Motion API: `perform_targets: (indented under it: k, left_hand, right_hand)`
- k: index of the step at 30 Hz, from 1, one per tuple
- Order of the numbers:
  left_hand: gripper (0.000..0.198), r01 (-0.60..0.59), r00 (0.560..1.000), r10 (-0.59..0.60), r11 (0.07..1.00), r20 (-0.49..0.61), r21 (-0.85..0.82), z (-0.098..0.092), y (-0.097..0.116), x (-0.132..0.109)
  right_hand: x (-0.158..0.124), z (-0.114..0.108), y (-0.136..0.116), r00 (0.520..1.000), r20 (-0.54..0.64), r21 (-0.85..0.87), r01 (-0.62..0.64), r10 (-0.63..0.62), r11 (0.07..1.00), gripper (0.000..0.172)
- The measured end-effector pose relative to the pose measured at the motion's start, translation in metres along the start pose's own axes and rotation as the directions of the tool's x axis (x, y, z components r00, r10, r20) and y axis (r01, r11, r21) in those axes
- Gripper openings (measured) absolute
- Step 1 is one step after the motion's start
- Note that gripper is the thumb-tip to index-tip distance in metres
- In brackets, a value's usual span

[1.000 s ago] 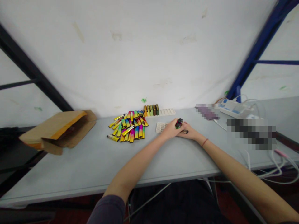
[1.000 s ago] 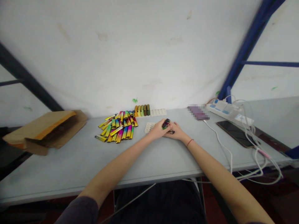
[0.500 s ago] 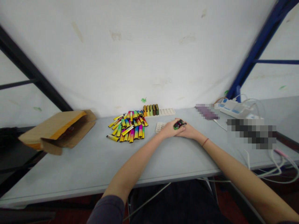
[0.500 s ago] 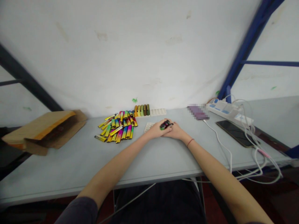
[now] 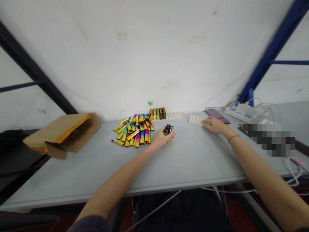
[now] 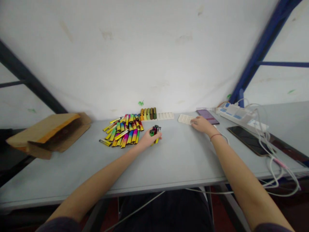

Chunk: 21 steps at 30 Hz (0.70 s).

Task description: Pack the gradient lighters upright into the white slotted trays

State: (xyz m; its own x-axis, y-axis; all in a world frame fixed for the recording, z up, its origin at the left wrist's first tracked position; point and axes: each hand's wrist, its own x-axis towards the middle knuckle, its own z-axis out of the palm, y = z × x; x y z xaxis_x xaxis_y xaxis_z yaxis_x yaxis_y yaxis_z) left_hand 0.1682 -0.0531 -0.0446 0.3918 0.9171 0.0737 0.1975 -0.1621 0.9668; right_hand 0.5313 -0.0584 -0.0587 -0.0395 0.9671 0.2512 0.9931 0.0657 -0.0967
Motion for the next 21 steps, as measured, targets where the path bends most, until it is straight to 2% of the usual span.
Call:
perform_targets:
  k: [1,3,6,8,11,13,15,17,19,21]
  left_hand:
    - [0.024,0.008,1.0,-0.008,1.0,0.013,0.001,0.002,0.0,-0.002]
    - [0.019,0.005,0.999,-0.006,1.0,0.04,0.005,0.007,0.0,-0.003]
    - [0.014,-0.016,0.999,0.015,1.0,0.04,0.013,0.009,0.001,-0.004]
    - [0.015,-0.017,1.0,0.017,1.0,0.007,0.022,0.008,0.0,-0.004]
    - [0.018,0.015,0.997,-0.014,1.0,-0.077,0.008,0.008,-0.004,-0.001]
    - [0.018,0.044,0.989,-0.049,0.998,-0.14,-0.036,0.011,-0.006,0.003]
    - [0.016,0.074,0.976,-0.09,0.994,-0.199,-0.085,0.014,-0.008,0.008]
    - [0.014,0.097,0.962,-0.123,0.988,-0.244,-0.117,0.017,-0.008,0.014]
    - [0.014,0.112,0.954,-0.146,0.984,-0.26,-0.142,0.016,-0.007,0.021]
    - [0.015,0.126,0.953,-0.165,0.979,-0.253,-0.163,0.013,-0.006,0.029]
  right_hand:
    - [0.012,0.002,-0.004,0.998,0.06,-0.028,0.014,-0.013,1.0,0.035]
    - [0.034,0.007,-0.016,0.995,0.094,-0.07,-0.036,0.042,0.997,0.04]
    - [0.057,0.015,-0.032,0.99,0.067,-0.068,-0.116,0.121,0.991,0.044]
    - [0.063,0.019,-0.04,0.987,0.054,-0.063,-0.146,0.149,0.987,0.045]
    - [0.058,0.019,-0.055,0.973,-0.064,-0.019,-0.221,0.22,0.975,0.049]
    - [0.047,0.016,-0.073,0.959,-0.165,0.095,-0.218,0.232,0.971,0.056]
    - [0.032,0.012,-0.098,0.984,-0.139,0.311,-0.064,0.112,0.948,0.053]
    - [0.018,0.012,-0.127,0.993,-0.011,0.518,0.109,-0.121,0.848,0.054]
    - [0.01,0.014,-0.154,0.957,0.052,0.591,0.199,-0.284,0.782,0.058]
    - [0.011,0.018,-0.176,0.945,0.069,0.578,0.223,-0.319,0.785,0.043]
